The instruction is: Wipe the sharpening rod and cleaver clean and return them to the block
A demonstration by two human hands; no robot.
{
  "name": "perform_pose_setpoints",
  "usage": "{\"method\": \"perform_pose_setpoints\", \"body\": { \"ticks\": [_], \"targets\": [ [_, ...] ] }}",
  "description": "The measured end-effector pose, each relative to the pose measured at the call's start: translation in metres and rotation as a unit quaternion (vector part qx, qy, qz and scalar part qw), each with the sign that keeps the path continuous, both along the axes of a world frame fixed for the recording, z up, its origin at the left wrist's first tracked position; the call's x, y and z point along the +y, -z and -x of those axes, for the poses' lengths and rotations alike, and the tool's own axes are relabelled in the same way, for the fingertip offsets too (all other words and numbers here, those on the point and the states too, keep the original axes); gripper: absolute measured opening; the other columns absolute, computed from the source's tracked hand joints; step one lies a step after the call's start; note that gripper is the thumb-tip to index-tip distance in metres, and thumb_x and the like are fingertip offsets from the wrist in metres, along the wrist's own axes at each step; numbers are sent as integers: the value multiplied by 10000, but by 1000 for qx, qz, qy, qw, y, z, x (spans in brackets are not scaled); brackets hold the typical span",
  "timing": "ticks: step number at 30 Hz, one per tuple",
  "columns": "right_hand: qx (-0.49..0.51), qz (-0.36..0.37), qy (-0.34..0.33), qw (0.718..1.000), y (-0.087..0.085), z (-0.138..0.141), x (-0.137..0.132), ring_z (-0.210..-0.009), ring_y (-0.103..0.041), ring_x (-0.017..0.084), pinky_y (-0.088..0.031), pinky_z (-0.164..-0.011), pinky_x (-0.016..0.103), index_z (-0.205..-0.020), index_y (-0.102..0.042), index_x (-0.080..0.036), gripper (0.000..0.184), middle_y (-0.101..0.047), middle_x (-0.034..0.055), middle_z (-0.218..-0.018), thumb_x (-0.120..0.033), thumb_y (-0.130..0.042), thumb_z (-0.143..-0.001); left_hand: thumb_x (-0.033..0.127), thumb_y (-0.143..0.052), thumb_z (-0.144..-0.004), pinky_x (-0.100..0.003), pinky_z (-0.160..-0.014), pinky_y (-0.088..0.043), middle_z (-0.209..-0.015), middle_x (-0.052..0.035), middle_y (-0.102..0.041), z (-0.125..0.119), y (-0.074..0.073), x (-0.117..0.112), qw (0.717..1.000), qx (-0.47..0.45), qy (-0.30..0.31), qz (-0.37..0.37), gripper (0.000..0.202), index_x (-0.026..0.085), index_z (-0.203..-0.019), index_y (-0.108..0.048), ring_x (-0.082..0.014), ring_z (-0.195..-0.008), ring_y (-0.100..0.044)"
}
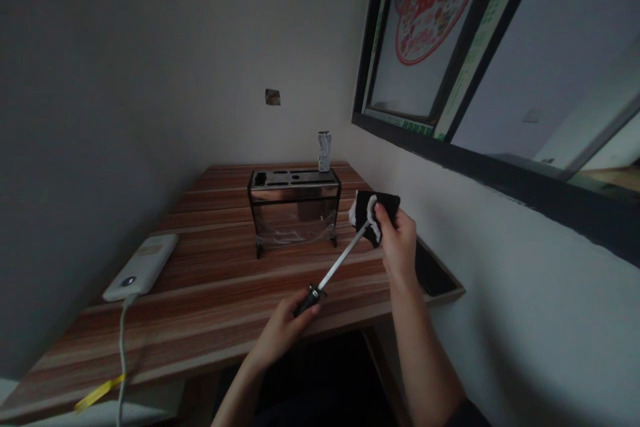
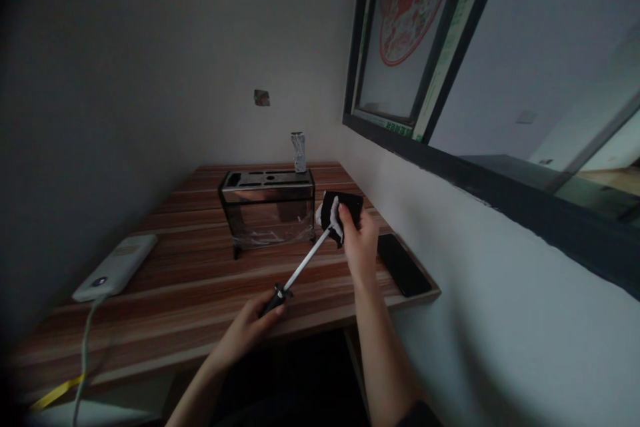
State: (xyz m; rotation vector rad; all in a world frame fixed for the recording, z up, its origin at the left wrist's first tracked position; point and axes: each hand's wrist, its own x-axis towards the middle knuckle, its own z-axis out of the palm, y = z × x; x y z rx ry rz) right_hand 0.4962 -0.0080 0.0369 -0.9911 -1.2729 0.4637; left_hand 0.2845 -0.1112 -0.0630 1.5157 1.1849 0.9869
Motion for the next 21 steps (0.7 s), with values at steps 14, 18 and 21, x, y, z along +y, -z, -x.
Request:
{"method": "perform_pose_setpoints", "body": {
  "ticks": [14, 18, 21],
  "targets": [
    [-9, 92, -121, 988, 23, 54, -36, -711, -632, 193, -492, -623, 272, -893, -642, -153, 316, -691, 57, -785, -436, -643, -751, 487, -549, -824, -178, -473, -270, -628, 46, -409, -3, -2, 0, 997, -69, -4, 30, 461, 101, -1073, -594, -76, -537, -327],
    [-21, 113, -154, 981, 31, 59, -43, -751, -645, 207, -506, -670, 291, -919, -639, -152, 308, -702, 63, -831, -404, -656, -742, 512, -548, -812, -177, -455, -238, -605, 65, -352, -4, -7, 0, 996, -78, -6, 41, 462, 102, -1022, -580, -67, -514, -288],
    [-16, 125, -191, 974, 41, 65, -49, -845, -655, 226, -516, -749, 316, -975, -622, -161, 319, -705, 73, -918, -367, -669, -736, 503, -540, -821, -176, -450, -243, -587, 71, -346, -4, -5, 1, 996, -81, -7, 38, 419, 114, -974, -572, -65, -500, -288]
  ]
}}
